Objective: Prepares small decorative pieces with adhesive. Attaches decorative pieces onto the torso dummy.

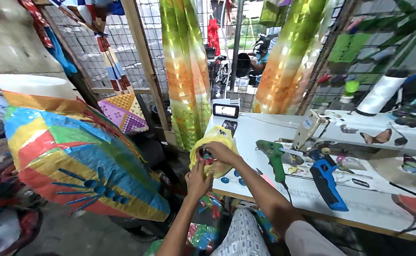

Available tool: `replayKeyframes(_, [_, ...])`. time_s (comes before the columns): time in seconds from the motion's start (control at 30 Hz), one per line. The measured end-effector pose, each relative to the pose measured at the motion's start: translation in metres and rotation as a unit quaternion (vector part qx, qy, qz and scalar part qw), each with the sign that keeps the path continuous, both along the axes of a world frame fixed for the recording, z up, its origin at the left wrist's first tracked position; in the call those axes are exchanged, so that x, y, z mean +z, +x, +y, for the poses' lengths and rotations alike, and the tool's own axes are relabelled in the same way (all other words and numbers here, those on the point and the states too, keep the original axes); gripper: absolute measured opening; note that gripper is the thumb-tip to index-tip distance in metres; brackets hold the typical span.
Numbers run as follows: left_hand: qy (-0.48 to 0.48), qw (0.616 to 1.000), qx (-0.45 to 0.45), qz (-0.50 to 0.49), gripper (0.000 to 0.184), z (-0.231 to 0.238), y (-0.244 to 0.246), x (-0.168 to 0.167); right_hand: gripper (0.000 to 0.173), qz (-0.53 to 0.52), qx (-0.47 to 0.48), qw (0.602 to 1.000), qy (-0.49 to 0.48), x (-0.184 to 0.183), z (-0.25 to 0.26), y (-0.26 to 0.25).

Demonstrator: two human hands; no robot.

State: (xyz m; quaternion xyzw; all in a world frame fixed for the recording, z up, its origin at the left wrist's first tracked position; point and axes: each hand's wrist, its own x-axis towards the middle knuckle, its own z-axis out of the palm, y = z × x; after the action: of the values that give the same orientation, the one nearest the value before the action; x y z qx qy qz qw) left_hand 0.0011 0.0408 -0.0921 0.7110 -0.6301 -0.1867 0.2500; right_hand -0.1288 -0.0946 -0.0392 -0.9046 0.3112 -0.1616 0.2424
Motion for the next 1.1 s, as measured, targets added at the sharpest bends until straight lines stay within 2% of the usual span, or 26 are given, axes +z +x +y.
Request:
replayKeyframes(0.07, [-0.011,1.000,0.001,-0.003,0.065,0.001,0.000,-0.002,0.030,-0.100,-0.054,0.994,0.008,-0.006,0.001,-0.009])
replayKeyframes(0.17, [-0.036,0.999,0.023,-0.004,0.062,0.006,-0.003,0.004,0.032,-0.242,-0.139,0.958,0.071,-0.012,0.003,-0.015])
replayKeyframes(0.23, [-0.113,0.991,0.073,0.014,0.051,0.013,-0.008,0.009,0.034,-0.309,-0.175,0.930,0.092,-0.013,0.006,-0.018])
replayKeyframes(0.3, [-0.202,0.969,0.128,0.069,0.044,0.023,-0.012,0.021,0.035,-0.327,-0.150,0.931,0.067,-0.007,0.018,-0.022])
replayKeyframes(0.4, [-0.252,0.922,0.144,0.254,0.035,0.054,-0.006,0.045,0.037,-0.224,0.005,0.974,-0.010,0.006,0.066,-0.020])
replayKeyframes(0.47, [-0.208,0.895,0.107,0.381,0.031,0.082,-0.001,0.046,0.041,-0.131,0.093,0.987,-0.012,0.007,0.110,-0.020])
replayKeyframes(0.5, [-0.182,0.890,0.104,0.405,0.028,0.096,0.001,0.039,0.043,-0.092,0.115,0.989,0.016,0.006,0.130,-0.021])
replayKeyframes(0.57, [-0.127,0.898,0.122,0.404,0.018,0.127,0.003,0.020,0.044,-0.056,0.120,0.986,0.099,-0.007,0.161,-0.021])
replayKeyframes(0.67, [-0.014,0.905,0.126,0.407,0.017,0.171,0.007,-0.012,0.031,0.018,0.125,0.962,0.244,-0.035,0.183,-0.023])
replayKeyframes(0.8, [0.105,0.901,0.051,0.418,0.019,0.203,0.016,-0.038,0.029,0.073,0.222,0.930,0.285,-0.071,0.191,-0.025])
replayKeyframes(0.9, [0.097,0.918,0.012,0.385,0.018,0.205,0.020,-0.036,0.030,0.105,0.262,0.917,0.282,-0.062,0.187,-0.025])
replayKeyframes(1.0, [0.068,0.930,-0.005,0.362,0.017,0.197,0.021,-0.027,0.029,0.115,0.216,0.928,0.280,-0.047,0.180,-0.025])
replayKeyframes(1.1, [0.070,0.918,-0.006,0.390,0.014,0.189,0.020,-0.020,0.031,0.103,0.169,0.937,0.287,-0.043,0.168,-0.032])
